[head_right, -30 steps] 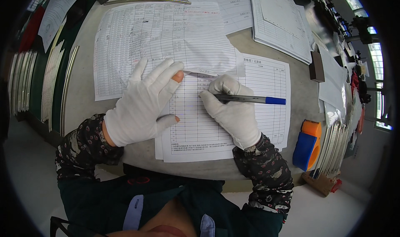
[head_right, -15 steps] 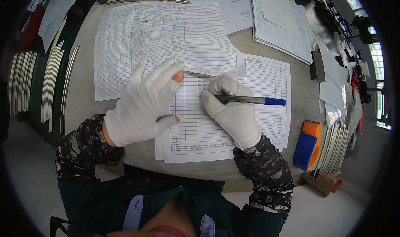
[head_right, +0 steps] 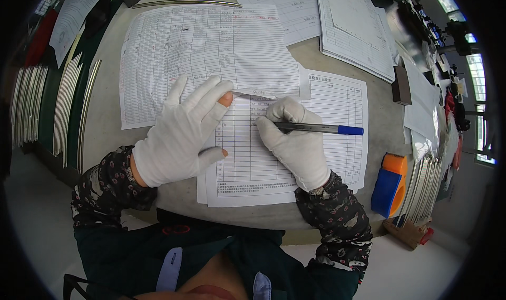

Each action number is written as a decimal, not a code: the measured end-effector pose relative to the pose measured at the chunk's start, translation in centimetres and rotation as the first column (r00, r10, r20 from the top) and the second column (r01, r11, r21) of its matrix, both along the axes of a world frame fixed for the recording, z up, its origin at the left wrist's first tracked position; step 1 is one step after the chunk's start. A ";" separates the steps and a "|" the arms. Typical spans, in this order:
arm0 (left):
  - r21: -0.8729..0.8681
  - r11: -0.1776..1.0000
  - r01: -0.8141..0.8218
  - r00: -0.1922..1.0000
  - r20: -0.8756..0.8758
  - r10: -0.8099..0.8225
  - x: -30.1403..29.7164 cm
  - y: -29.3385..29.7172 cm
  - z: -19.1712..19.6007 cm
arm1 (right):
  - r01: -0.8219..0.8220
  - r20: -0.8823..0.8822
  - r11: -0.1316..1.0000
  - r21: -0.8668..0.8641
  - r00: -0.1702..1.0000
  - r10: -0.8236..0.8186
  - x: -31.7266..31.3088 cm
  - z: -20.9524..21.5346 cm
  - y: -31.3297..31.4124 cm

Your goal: Package metal rods into plastic sleeves, seal them with tape, and fill out the daily production log.

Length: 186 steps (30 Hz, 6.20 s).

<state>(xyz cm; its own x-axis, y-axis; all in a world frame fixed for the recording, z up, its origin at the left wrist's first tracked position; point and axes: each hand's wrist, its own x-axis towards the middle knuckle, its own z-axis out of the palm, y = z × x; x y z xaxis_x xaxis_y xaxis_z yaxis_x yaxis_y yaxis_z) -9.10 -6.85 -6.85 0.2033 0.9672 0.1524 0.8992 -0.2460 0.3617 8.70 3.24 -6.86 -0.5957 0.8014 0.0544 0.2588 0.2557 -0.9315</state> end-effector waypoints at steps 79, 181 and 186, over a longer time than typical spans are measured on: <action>-0.004 1.000 0.005 1.000 -0.017 -0.005 0.0 0.0 0.0 | 0.057 0.013 0.997 0.043 0.998 -0.058 0.5 -0.3 0.2; -0.066 0.997 0.027 0.999 -0.021 -0.029 -0.2 0.0 0.5 | 0.090 -0.003 0.996 -0.008 0.996 -0.090 0.9 0.0 0.3; -0.049 0.998 0.026 0.999 -0.025 -0.027 -0.2 0.0 0.3 | 0.151 -0.037 0.985 -0.082 0.987 -0.154 1.0 -0.2 0.3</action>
<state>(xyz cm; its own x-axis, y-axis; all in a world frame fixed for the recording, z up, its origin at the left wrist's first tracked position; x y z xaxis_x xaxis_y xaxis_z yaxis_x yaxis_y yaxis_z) -9.32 -6.87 -6.54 0.2319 0.9676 0.0998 0.9017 -0.2523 0.3511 9.68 3.58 -7.01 -0.4647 0.8854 0.0110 0.2482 0.1421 -0.9582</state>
